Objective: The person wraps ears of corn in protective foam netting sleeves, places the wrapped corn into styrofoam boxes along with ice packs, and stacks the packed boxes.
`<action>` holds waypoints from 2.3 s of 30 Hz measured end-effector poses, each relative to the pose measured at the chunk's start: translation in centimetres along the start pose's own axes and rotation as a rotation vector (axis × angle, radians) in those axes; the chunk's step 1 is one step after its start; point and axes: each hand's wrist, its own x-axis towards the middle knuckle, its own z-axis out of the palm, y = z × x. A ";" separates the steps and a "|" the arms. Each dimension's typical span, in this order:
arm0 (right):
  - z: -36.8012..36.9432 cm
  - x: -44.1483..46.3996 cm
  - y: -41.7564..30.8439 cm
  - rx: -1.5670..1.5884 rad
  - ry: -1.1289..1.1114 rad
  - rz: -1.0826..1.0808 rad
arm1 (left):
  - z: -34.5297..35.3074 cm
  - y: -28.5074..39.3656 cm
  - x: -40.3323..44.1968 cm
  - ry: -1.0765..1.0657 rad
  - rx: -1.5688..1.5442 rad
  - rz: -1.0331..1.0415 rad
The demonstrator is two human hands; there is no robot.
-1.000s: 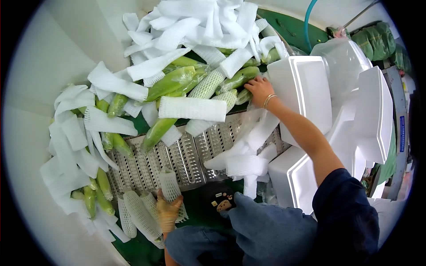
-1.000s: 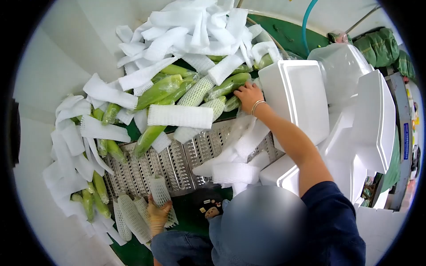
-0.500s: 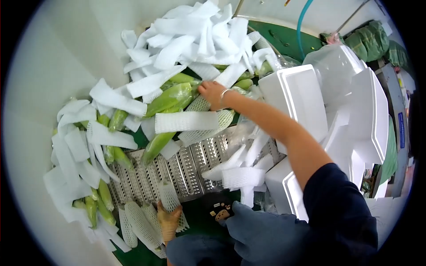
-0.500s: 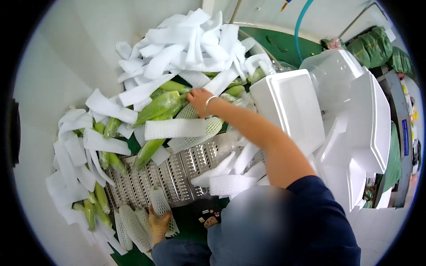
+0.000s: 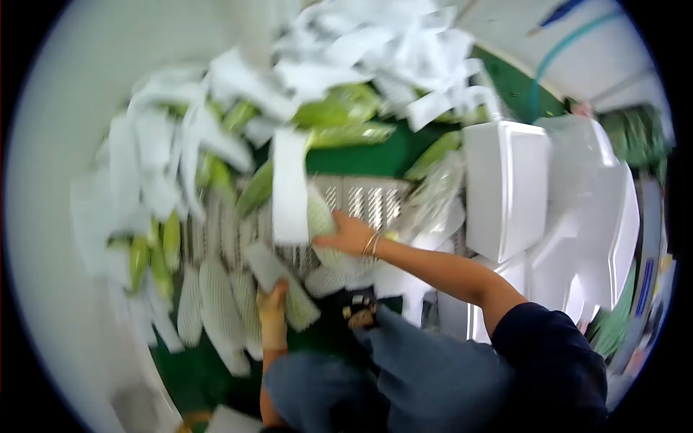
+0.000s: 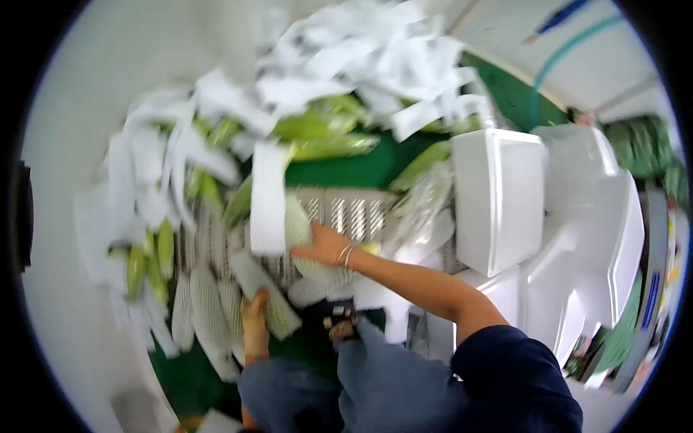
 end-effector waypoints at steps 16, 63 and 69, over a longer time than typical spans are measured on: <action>-9.0 -12.9 0.2 0.971 0.003 0.077 | -3.6 10.0 -9.0 -0.122 -0.132 -0.249; 34.6 -44.0 -29.4 -0.099 -0.150 -0.826 | -25.6 10.4 -50.6 1.110 1.077 0.115; 26.2 -48.5 -27.4 -0.323 -0.436 -0.798 | -21.1 7.8 -57.6 1.089 0.639 0.032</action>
